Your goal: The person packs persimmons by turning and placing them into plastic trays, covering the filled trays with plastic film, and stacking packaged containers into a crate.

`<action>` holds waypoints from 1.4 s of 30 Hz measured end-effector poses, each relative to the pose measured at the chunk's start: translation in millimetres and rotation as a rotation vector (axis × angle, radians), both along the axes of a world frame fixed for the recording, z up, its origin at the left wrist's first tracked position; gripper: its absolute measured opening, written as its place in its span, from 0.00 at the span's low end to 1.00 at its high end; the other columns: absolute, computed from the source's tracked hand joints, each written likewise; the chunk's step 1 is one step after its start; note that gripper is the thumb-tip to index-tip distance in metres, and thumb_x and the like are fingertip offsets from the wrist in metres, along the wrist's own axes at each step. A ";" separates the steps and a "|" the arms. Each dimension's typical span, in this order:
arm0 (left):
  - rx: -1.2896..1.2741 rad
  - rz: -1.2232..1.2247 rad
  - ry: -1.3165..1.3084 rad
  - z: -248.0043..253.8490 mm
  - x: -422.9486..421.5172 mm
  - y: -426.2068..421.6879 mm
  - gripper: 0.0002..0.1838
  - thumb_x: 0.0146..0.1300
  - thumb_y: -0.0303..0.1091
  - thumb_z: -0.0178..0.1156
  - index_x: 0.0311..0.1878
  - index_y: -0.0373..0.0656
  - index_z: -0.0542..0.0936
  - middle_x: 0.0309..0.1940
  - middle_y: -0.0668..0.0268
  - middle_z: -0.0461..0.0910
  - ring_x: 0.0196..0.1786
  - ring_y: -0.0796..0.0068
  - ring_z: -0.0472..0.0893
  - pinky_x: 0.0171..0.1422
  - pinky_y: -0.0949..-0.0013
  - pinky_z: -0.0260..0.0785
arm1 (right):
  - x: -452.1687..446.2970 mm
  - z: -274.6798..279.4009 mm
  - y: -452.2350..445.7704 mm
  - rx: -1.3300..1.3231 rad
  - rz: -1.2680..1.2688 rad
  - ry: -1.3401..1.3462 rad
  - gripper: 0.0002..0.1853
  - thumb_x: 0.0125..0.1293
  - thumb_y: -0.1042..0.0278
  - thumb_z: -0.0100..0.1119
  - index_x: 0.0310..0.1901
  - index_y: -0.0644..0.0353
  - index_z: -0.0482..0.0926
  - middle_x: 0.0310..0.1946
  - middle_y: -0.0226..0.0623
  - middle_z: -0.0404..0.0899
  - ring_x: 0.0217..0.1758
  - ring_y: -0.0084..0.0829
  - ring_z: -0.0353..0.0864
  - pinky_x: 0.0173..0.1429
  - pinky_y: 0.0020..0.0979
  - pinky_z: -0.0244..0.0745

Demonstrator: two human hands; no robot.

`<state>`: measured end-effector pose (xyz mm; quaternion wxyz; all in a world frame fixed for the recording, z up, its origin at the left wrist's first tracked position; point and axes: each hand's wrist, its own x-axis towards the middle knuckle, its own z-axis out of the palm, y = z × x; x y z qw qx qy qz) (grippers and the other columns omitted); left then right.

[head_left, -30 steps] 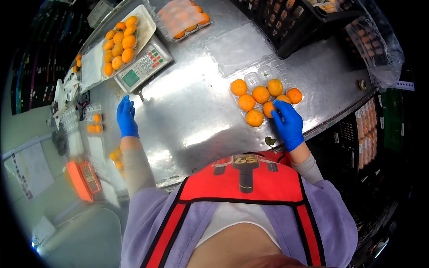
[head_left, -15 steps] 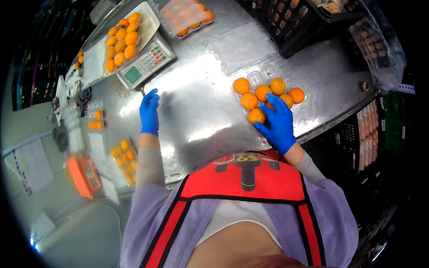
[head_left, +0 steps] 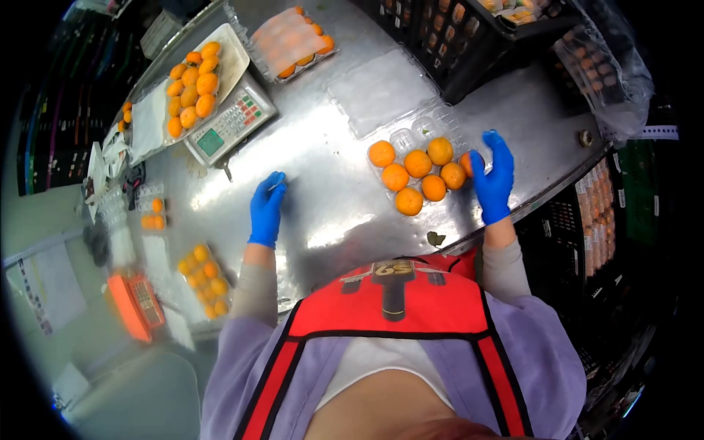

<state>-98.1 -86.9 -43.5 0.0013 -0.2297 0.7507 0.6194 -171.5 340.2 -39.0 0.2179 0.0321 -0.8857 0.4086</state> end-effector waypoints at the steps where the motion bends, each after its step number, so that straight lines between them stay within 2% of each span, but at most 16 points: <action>1: -0.010 -0.017 0.009 -4.1 2.0 2.1 0.15 0.64 0.27 0.56 0.53 0.36 0.75 0.54 0.60 0.76 0.58 0.71 0.73 0.62 0.71 0.64 | -7.1 -2.3 9.2 -0.049 -0.076 -0.140 0.22 0.59 0.64 0.61 0.54 0.65 0.74 0.52 0.48 0.74 0.53 0.42 0.75 0.57 0.36 0.70; 3: 0.039 -0.022 -0.009 -7.8 6.0 13.4 0.15 0.63 0.27 0.56 0.53 0.36 0.75 0.53 0.60 0.76 0.58 0.71 0.73 0.62 0.71 0.64 | -20.3 -22.3 32.1 -0.098 -0.157 -0.274 0.21 0.61 0.64 0.60 0.54 0.65 0.74 0.51 0.45 0.75 0.52 0.38 0.76 0.56 0.33 0.70; 5: 0.120 -0.063 -0.022 -16.9 6.2 25.8 0.16 0.63 0.26 0.56 0.54 0.36 0.75 0.53 0.61 0.77 0.58 0.72 0.73 0.62 0.71 0.65 | -32.2 -65.3 53.6 -0.564 0.115 -0.634 0.18 0.64 0.66 0.56 0.54 0.65 0.75 0.46 0.37 0.79 0.48 0.28 0.76 0.55 0.27 0.70; 10: 0.407 -0.160 -0.011 -7.0 -22.9 86.0 0.28 0.63 0.32 0.57 0.66 0.43 0.62 0.61 0.60 0.69 0.57 0.72 0.72 0.62 0.69 0.63 | -15.3 -30.5 40.0 -0.610 0.198 -0.803 0.17 0.63 0.69 0.56 0.52 0.65 0.76 0.41 0.34 0.80 0.43 0.23 0.77 0.50 0.23 0.72; 16: 0.645 0.009 -0.088 -31.7 -93.7 123.7 0.34 0.62 0.40 0.58 0.70 0.50 0.56 0.50 0.65 0.72 0.44 0.74 0.75 0.50 0.73 0.67 | 32.2 -20.2 40.9 -0.650 0.196 -0.862 0.16 0.62 0.72 0.56 0.51 0.64 0.77 0.38 0.31 0.80 0.39 0.18 0.75 0.45 0.20 0.71; 18: 0.509 -0.019 -0.103 -36.3 -101.6 130.4 0.28 0.64 0.45 0.56 0.64 0.47 0.64 0.43 0.69 0.75 0.34 0.79 0.72 0.38 0.74 0.67 | 40.7 -16.3 44.0 -0.699 0.214 -0.822 0.16 0.63 0.75 0.54 0.52 0.67 0.75 0.44 0.36 0.80 0.42 0.21 0.77 0.49 0.23 0.73; 22: 0.462 -0.239 -0.079 -23.7 -78.0 136.8 0.14 0.66 0.41 0.53 0.45 0.42 0.77 0.33 0.70 0.77 0.33 0.80 0.73 0.39 0.75 0.68 | 41.0 -36.3 68.7 -0.619 0.213 -0.813 0.15 0.62 0.74 0.54 0.51 0.68 0.76 0.47 0.40 0.80 0.45 0.27 0.78 0.51 0.25 0.73; 25: 0.252 -0.453 0.044 -19.7 -50.9 141.8 0.12 0.62 0.33 0.60 0.47 0.40 0.78 0.38 0.67 0.78 0.42 0.82 0.75 0.48 0.72 0.70 | 33.6 -26.5 83.3 -0.580 0.242 -0.802 0.14 0.62 0.75 0.53 0.49 0.68 0.78 0.45 0.40 0.80 0.44 0.27 0.78 0.50 0.26 0.73; 26: 0.009 -0.562 -0.085 -22.8 -41.6 142.2 0.13 0.62 0.32 0.61 0.48 0.39 0.78 0.40 0.67 0.78 0.44 0.82 0.75 0.50 0.72 0.70 | 31.6 -22.2 87.4 -0.553 0.237 -0.811 0.14 0.61 0.76 0.53 0.48 0.68 0.78 0.44 0.39 0.80 0.44 0.26 0.78 0.50 0.26 0.73; 28: -0.122 -0.679 0.420 3.3 -30.4 154.3 0.19 0.55 0.30 0.63 0.52 0.45 0.77 0.48 0.63 0.79 0.48 0.66 0.78 0.52 0.66 0.72 | 29.9 -25.3 96.3 -0.497 0.202 -0.778 0.13 0.62 0.75 0.52 0.46 0.68 0.78 0.40 0.36 0.81 0.42 0.25 0.78 0.48 0.25 0.73; 30: -0.482 -0.851 0.527 11.4 -27.4 169.4 0.25 0.50 0.29 0.62 0.56 0.49 0.76 0.54 0.60 0.76 0.51 0.56 0.77 0.54 0.60 0.71 | 26.9 -35.5 119.1 -0.308 0.286 -0.674 0.12 0.63 0.74 0.50 0.45 0.68 0.79 0.38 0.34 0.80 0.40 0.23 0.77 0.47 0.24 0.72; 35: -0.474 -0.967 0.534 6.6 -41.6 203.4 0.32 0.50 0.32 0.62 0.63 0.51 0.69 0.60 0.56 0.69 0.56 0.52 0.74 0.58 0.56 0.69 | 22.8 -66.0 192.0 -0.551 0.057 -0.708 0.11 0.65 0.69 0.52 0.43 0.66 0.79 0.37 0.31 0.79 0.38 0.23 0.76 0.44 0.25 0.72; 38: -0.459 -0.926 0.546 4.2 -43.6 203.6 0.35 0.52 0.34 0.62 0.66 0.51 0.65 0.63 0.55 0.67 0.58 0.51 0.71 0.61 0.55 0.66 | 3.0 -125.7 278.7 -0.396 0.106 -0.482 0.12 0.66 0.68 0.51 0.45 0.66 0.78 0.37 0.32 0.79 0.39 0.24 0.76 0.44 0.27 0.73; 40: -0.419 -0.926 0.482 4.2 -44.5 202.6 0.36 0.53 0.36 0.62 0.67 0.51 0.62 0.64 0.54 0.64 0.62 0.50 0.69 0.64 0.54 0.63 | -14.4 -103.6 297.0 -0.418 -0.016 -0.566 0.14 0.65 0.66 0.53 0.47 0.67 0.78 0.40 0.36 0.80 0.42 0.28 0.77 0.49 0.30 0.73; 41: -0.417 -0.940 0.437 3.1 -43.1 197.7 0.36 0.54 0.36 0.61 0.68 0.51 0.62 0.65 0.55 0.63 0.64 0.51 0.67 0.66 0.55 0.60 | -39.8 -192.4 397.5 -0.471 -0.076 -0.633 0.16 0.66 0.65 0.52 0.50 0.67 0.77 0.43 0.37 0.79 0.43 0.29 0.77 0.49 0.31 0.73; 42: -0.418 -0.940 0.437 -1.6 -40.4 192.0 0.36 0.54 0.36 0.61 0.68 0.51 0.62 0.65 0.55 0.63 0.64 0.51 0.67 0.66 0.55 0.60 | -46.6 -174.7 398.8 -0.405 -0.107 -0.585 0.16 0.67 0.64 0.52 0.51 0.67 0.76 0.44 0.37 0.78 0.44 0.29 0.76 0.50 0.31 0.72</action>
